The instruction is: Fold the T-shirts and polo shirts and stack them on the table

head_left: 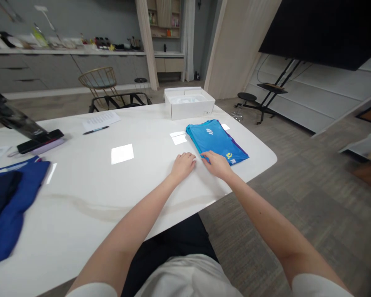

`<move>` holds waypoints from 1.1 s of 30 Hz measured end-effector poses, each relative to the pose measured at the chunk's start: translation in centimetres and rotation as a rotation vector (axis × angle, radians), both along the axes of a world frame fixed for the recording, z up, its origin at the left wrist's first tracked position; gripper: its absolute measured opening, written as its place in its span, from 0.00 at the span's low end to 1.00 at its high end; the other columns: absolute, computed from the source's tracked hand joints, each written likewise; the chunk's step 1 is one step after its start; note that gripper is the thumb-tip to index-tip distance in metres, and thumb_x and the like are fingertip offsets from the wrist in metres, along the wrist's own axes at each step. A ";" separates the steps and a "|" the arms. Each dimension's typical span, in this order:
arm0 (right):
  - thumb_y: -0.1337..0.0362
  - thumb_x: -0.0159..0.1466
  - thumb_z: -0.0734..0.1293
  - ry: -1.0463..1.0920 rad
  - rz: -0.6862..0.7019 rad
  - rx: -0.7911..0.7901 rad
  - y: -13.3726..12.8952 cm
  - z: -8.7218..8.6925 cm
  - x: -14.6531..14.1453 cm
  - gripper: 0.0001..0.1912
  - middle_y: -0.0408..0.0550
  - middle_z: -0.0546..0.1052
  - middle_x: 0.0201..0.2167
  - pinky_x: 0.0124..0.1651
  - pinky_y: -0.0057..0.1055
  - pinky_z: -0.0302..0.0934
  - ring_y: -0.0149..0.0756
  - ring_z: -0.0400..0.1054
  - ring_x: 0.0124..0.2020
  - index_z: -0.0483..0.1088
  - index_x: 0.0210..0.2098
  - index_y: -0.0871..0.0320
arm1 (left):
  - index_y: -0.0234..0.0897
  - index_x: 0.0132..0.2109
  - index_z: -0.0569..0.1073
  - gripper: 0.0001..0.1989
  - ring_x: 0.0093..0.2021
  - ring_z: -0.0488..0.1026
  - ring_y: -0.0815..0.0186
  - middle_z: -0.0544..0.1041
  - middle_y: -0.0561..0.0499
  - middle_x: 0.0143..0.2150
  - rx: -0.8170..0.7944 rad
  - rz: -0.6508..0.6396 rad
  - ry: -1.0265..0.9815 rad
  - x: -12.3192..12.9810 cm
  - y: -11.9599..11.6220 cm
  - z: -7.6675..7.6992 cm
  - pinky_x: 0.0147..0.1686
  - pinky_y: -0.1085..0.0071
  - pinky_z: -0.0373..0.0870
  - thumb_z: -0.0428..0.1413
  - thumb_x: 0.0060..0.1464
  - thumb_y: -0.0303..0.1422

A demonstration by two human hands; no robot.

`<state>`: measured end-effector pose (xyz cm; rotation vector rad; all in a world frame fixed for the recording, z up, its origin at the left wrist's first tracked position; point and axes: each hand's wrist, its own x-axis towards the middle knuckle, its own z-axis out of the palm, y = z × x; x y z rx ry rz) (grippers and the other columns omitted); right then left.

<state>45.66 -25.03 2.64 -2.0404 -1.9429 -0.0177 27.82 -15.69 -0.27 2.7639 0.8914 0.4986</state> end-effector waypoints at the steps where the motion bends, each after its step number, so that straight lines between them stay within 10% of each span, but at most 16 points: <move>1: 0.59 0.73 0.60 0.020 0.016 -0.005 0.7 -0.1 -1.4 0.17 0.52 0.80 0.51 0.47 0.35 0.66 0.45 0.75 0.47 0.74 0.56 0.54 | 0.39 0.55 0.75 0.14 0.55 0.73 0.56 0.78 0.44 0.53 -0.003 0.023 0.009 -1.7 0.2 0.0 0.55 0.60 0.67 0.49 0.69 0.34; 10: 0.60 0.71 0.62 0.192 0.302 -0.098 8.6 -2.6 -16.5 0.14 0.47 0.83 0.42 0.44 0.34 0.65 0.40 0.76 0.39 0.77 0.49 0.52 | 0.41 0.49 0.77 0.11 0.52 0.73 0.57 0.79 0.46 0.49 -0.006 0.360 0.004 -20.6 1.1 0.1 0.53 0.59 0.65 0.50 0.67 0.30; 24: 0.61 0.71 0.63 0.228 0.859 -0.199 17.8 -0.6 -52.6 0.12 0.46 0.82 0.44 0.47 0.30 0.63 0.38 0.75 0.42 0.78 0.48 0.53 | 0.40 0.54 0.74 0.14 0.56 0.69 0.50 0.75 0.41 0.56 0.123 1.298 0.058 -52.7 2.8 2.2 0.55 0.53 0.60 0.50 0.64 0.30; 33: 0.63 0.70 0.63 0.241 0.815 -0.176 19.8 -1.0 -62.9 0.11 0.48 0.81 0.44 0.46 0.32 0.64 0.41 0.74 0.45 0.77 0.47 0.53 | 0.37 0.48 0.73 0.10 0.55 0.68 0.47 0.74 0.38 0.53 0.038 1.411 0.103 -59.7 3.2 0.7 0.50 0.54 0.64 0.48 0.68 0.32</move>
